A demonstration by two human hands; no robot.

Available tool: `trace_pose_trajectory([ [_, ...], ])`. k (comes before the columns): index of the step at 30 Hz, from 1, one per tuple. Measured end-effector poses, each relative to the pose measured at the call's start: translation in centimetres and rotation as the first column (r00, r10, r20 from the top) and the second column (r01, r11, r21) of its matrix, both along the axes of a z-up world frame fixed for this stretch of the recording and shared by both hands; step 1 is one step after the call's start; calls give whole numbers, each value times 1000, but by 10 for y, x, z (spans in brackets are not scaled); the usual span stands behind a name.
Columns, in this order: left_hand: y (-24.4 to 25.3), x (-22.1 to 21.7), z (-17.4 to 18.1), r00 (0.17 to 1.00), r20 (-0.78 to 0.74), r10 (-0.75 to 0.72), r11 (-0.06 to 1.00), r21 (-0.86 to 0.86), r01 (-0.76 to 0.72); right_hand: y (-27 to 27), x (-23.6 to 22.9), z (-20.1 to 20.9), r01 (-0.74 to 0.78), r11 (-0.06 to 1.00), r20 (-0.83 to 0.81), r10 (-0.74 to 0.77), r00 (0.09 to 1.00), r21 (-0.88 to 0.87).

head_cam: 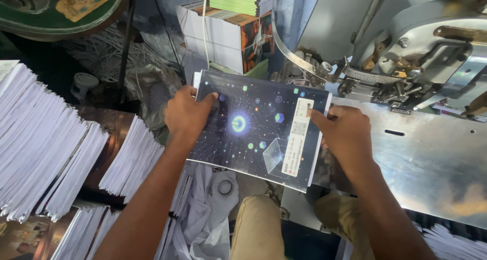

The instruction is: The person repeatedly picks up a book, places it under a binding machine, and operates the machine to stitch the spine. The person then removes the book and places it on a stack, repeating the process for multiple books.

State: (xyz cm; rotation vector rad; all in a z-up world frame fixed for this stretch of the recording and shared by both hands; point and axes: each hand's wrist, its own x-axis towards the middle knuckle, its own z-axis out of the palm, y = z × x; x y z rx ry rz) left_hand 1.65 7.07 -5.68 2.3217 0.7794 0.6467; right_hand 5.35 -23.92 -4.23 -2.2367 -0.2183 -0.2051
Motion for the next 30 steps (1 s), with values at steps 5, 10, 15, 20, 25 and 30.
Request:
trace_pose_trajectory([
  [5,-7,1,2,1000,-14,-18,998,-55,17,-9,0,-2,8,1000,-4,-7,1000,13],
  [10,-12,3,1,996,7,-94,992,-88,94,-16,-3,0,43,998,-48,-41,998,46],
  [15,-22,7,1,994,3,-111,982,-156,110,-26,-6,4,99,995,-63,-98,993,7],
  [20,-34,8,1,987,27,-158,978,-136,161,-40,-7,5,142,990,-75,-142,987,1],
  [25,-46,10,2,977,0,-214,961,-180,210,-54,-9,5,177,984,-83,-174,981,32],
  [30,-58,13,4,976,-21,-219,963,-165,213,-65,-10,6,239,971,-159,-233,959,16],
])
